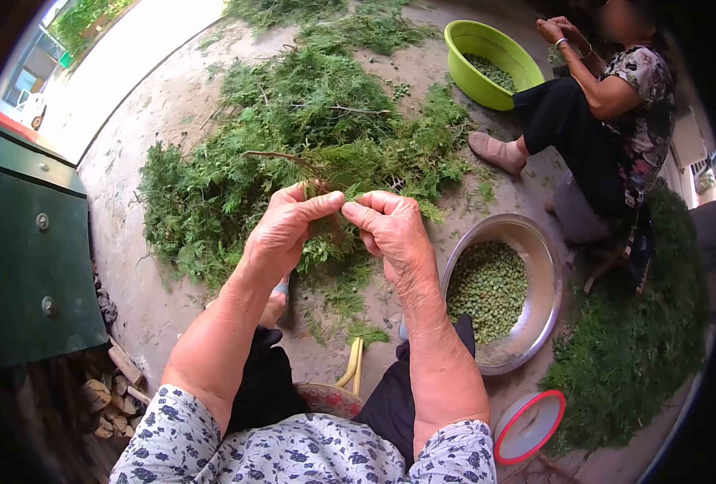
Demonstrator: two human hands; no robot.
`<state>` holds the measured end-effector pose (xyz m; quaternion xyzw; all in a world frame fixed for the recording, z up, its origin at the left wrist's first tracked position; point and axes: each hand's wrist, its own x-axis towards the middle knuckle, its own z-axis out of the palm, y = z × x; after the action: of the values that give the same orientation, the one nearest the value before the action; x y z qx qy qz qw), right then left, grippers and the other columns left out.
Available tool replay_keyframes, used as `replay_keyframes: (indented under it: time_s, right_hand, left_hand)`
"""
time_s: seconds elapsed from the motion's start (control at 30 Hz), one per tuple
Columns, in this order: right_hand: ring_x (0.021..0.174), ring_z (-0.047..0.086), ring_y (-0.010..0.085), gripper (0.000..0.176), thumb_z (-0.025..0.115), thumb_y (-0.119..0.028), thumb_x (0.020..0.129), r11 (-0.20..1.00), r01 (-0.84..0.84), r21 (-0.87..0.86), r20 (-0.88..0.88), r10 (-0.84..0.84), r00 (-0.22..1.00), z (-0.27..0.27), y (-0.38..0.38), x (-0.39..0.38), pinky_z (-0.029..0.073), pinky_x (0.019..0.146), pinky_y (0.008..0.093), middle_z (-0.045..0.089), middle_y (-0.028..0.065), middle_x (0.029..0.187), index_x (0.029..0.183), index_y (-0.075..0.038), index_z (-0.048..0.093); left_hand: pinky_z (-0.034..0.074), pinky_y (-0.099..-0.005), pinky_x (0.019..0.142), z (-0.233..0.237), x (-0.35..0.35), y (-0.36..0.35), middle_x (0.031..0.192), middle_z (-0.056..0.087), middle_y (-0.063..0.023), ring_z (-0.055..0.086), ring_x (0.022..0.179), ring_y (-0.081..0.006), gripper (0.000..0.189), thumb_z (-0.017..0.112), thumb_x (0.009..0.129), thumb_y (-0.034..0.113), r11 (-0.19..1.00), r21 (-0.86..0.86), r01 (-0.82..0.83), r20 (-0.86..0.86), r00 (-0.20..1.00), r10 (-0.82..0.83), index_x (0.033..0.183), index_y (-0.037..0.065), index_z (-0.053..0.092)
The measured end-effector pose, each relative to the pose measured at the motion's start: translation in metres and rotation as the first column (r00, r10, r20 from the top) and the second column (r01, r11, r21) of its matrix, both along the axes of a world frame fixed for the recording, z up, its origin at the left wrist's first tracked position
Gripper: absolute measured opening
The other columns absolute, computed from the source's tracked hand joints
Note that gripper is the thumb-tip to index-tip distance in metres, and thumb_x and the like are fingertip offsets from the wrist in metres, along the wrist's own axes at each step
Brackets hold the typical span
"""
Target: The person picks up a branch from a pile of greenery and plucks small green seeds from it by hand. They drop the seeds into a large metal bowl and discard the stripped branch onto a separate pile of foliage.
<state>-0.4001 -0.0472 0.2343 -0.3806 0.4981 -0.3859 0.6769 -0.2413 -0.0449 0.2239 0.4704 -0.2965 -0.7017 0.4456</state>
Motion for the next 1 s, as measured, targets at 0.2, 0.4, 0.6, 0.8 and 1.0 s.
replay_keyframes:
  time_s: [0.2,0.4,0.6,0.8,1.0]
  right_hand:
    - [0.044,0.041,0.0034,0.011,0.065,-0.015,0.081,0.999,0.042,-0.007,0.061,-0.041,0.997,0.002,-0.003,-0.005,0.025,0.038,0.0183,0.052,-0.0044,0.062,0.080,-0.005,0.061]
    - [0.045,0.042,0.0026,0.008,0.064,-0.011,0.082,0.997,0.022,0.070,0.263,-0.039,0.964,0.005,-0.004,-0.003,0.026,0.037,0.0164,0.052,-0.0046,0.061,0.081,-0.005,0.061]
    - [0.047,0.044,0.0037,0.019,0.062,-0.020,0.085,0.995,0.006,0.100,0.321,-0.038,0.946,0.012,-0.004,-0.014,0.029,0.038,0.0152,0.053,-0.0021,0.063,0.089,-0.001,0.061]
    - [0.047,0.042,0.0036,0.028,0.060,-0.027,0.086,0.965,0.261,-0.028,0.180,-0.252,0.951,0.005,-0.013,-0.037,0.026,0.036,0.0142,0.049,-0.0025,0.064,0.089,0.001,0.061]
    - [0.042,0.041,0.0040,0.037,0.061,-0.039,0.083,0.999,0.021,0.027,0.001,-0.021,1.000,0.004,-0.004,-0.019,0.026,0.035,0.0156,0.049,-0.0021,0.064,0.091,-0.003,0.060]
  left_hand:
    - [0.044,-0.0264,0.068,0.007,0.005,0.002,0.088,0.063,-0.0014,0.055,0.078,-0.0092,0.024,0.071,0.076,0.017,0.999,-0.017,0.052,0.102,0.994,-0.050,0.095,0.005,0.063]
    - [0.044,-0.0283,0.072,0.006,-0.008,0.008,0.086,0.063,-0.0026,0.055,0.079,-0.0119,0.025,0.072,0.074,0.012,0.991,-0.130,0.043,0.137,0.990,-0.025,0.095,0.002,0.063]
    - [0.050,-0.0305,0.064,0.002,-0.010,0.002,0.082,0.065,-0.0065,0.061,0.071,-0.0145,0.017,0.068,0.075,0.004,0.985,-0.158,-0.069,0.045,0.996,0.077,0.091,0.001,0.063]
    - [0.052,-0.0287,0.062,0.006,-0.002,-0.005,0.081,0.066,-0.0104,0.062,0.066,-0.0167,0.009,0.066,0.078,0.004,0.983,0.101,-0.152,-0.208,0.963,0.170,0.084,-0.001,0.061]
    - [0.049,-0.0262,0.058,-0.006,-0.002,-0.008,0.079,0.064,-0.0093,0.061,0.066,-0.0153,0.008,0.064,0.079,0.003,0.972,0.170,-0.159,-0.379,0.900,0.214,0.085,0.001,0.060]
